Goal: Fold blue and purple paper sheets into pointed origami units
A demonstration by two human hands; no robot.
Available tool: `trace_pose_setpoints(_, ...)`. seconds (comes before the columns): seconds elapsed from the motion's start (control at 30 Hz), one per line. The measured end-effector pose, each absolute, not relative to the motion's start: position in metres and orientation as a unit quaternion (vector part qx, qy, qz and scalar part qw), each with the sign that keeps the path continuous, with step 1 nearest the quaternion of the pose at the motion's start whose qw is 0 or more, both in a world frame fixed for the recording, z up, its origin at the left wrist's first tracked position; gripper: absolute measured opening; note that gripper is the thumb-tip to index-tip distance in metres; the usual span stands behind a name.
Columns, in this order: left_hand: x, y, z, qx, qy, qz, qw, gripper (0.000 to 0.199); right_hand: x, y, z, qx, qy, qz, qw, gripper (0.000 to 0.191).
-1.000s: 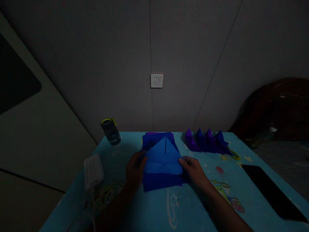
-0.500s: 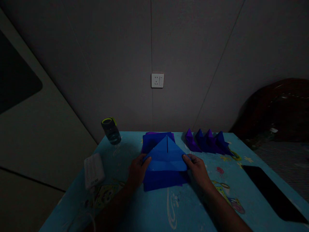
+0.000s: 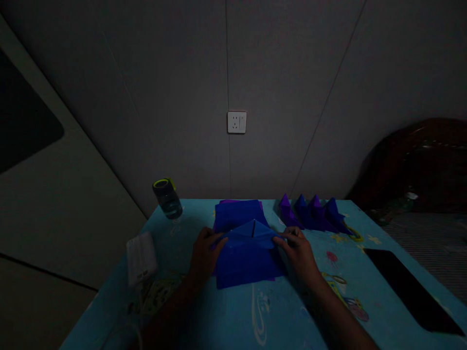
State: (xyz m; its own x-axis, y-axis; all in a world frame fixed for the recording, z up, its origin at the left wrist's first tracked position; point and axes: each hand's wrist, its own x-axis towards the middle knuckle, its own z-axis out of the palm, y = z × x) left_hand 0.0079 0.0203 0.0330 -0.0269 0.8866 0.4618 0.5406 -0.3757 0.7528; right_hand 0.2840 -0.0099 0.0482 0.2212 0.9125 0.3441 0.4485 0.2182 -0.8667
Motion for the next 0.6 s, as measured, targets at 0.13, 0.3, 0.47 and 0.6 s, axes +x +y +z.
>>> trace_pose_setpoints(0.13,0.009,0.018,0.033,0.697,0.524,0.453,0.186,0.019,0.284,-0.011,0.049,-0.571,-0.597,0.242,0.509,0.03)
trace_pose_setpoints(0.3,0.014,0.013,0.035,0.648,0.543,0.445,0.295,0.025,0.283,-0.012,0.051,-0.559,-0.59,0.252,0.525,0.027)
trace_pose_setpoints(0.47,0.019,0.013,0.034,0.567,0.51,0.492,0.42,0.034,0.279,-0.015,0.056,-0.56,-0.574,0.262,0.537,0.026)
trace_pose_setpoints(0.6,0.02,0.014,0.036,0.511,0.477,0.518,0.493,0.043,0.276,-0.017,0.059,-0.561,-0.562,0.267,0.546,0.028)
